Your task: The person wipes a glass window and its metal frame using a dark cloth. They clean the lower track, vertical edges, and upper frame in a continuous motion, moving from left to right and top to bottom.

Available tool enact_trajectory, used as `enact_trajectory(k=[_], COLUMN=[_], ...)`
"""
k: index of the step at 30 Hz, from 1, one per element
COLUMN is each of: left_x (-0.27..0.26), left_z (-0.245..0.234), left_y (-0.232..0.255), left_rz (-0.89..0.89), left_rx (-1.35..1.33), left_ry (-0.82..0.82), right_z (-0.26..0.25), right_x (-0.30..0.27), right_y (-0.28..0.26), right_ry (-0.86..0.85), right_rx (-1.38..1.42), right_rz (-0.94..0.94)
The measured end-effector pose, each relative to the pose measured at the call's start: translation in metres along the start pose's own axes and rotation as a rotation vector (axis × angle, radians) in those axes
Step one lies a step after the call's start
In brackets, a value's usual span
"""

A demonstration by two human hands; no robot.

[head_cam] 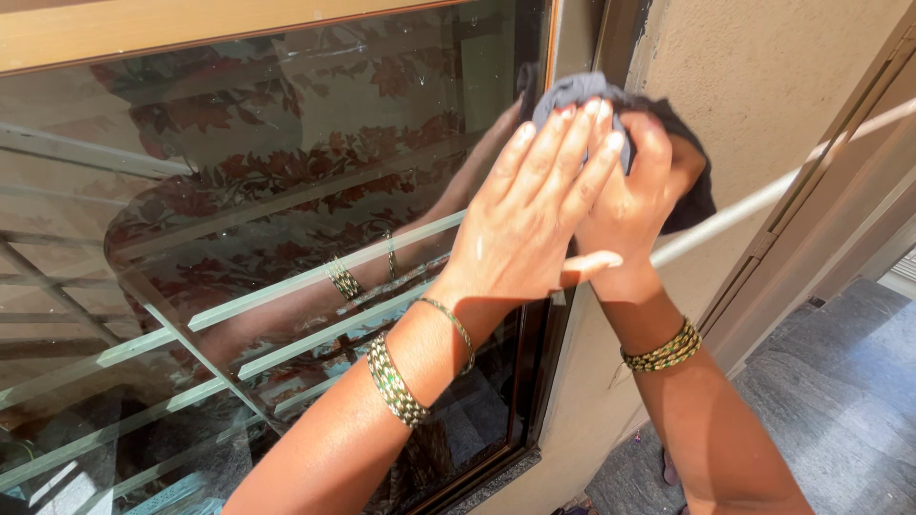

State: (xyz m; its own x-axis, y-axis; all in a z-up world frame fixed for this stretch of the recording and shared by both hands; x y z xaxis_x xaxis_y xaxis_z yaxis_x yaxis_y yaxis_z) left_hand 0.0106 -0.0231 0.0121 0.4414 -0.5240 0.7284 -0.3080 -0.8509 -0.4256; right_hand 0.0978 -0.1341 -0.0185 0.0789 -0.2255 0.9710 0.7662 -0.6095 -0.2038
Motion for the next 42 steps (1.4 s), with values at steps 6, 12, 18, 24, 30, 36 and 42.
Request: enact_trajectory(k=[6,12,18,24,30,36,42], left_x=[0.063,0.035,-0.036,-0.104,-0.103,-0.039,0.025], left_z=[-0.032,-0.027,0.015,0.055,0.058,0.019,-0.029], left_y=[-0.033,-0.020,0.014,0.053,0.054,0.016,-0.026], left_rz=[-0.015,0.002,0.011,-0.024,-0.063,-0.054,-0.059], left_rx=[-0.004,-0.035,-0.087,-0.207,-0.276,-0.106,0.017], left_ry=[-0.016,0.025,-0.024,-0.019,0.019,0.026,0.086], right_z=[-0.001,-0.001,-0.008,-0.022,-0.020,-0.009,0.015], right_x=[0.079,0.048,-0.060,-0.149,-0.142,-0.053,0.051], right_y=[-0.035,-0.033,-0.020,0.003,0.016,-0.021,-0.022], right_ry=[0.060,0.093,0.043,-0.092,-0.212,0.023,0.092], right_rx=[-0.223,-0.091,-0.304,-0.106,-0.114,-0.244,0.080], right_rz=[-0.327,-0.140,-0.170,0.050,0.245,-0.241,-0.126])
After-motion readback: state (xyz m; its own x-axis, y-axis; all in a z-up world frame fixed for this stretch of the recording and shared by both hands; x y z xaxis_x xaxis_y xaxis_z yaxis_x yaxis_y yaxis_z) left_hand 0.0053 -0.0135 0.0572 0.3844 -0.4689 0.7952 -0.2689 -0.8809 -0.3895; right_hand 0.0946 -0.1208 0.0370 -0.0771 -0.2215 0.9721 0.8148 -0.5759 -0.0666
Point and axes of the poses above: each hand's wrist, its own x-axis towards the middle knuckle, its own z-axis out of the palm, y = z × x, the point moved 5 cm from there along x, towards the middle knuckle, and after that the axes turned 3 degrees about y, right-handed, at the moved point
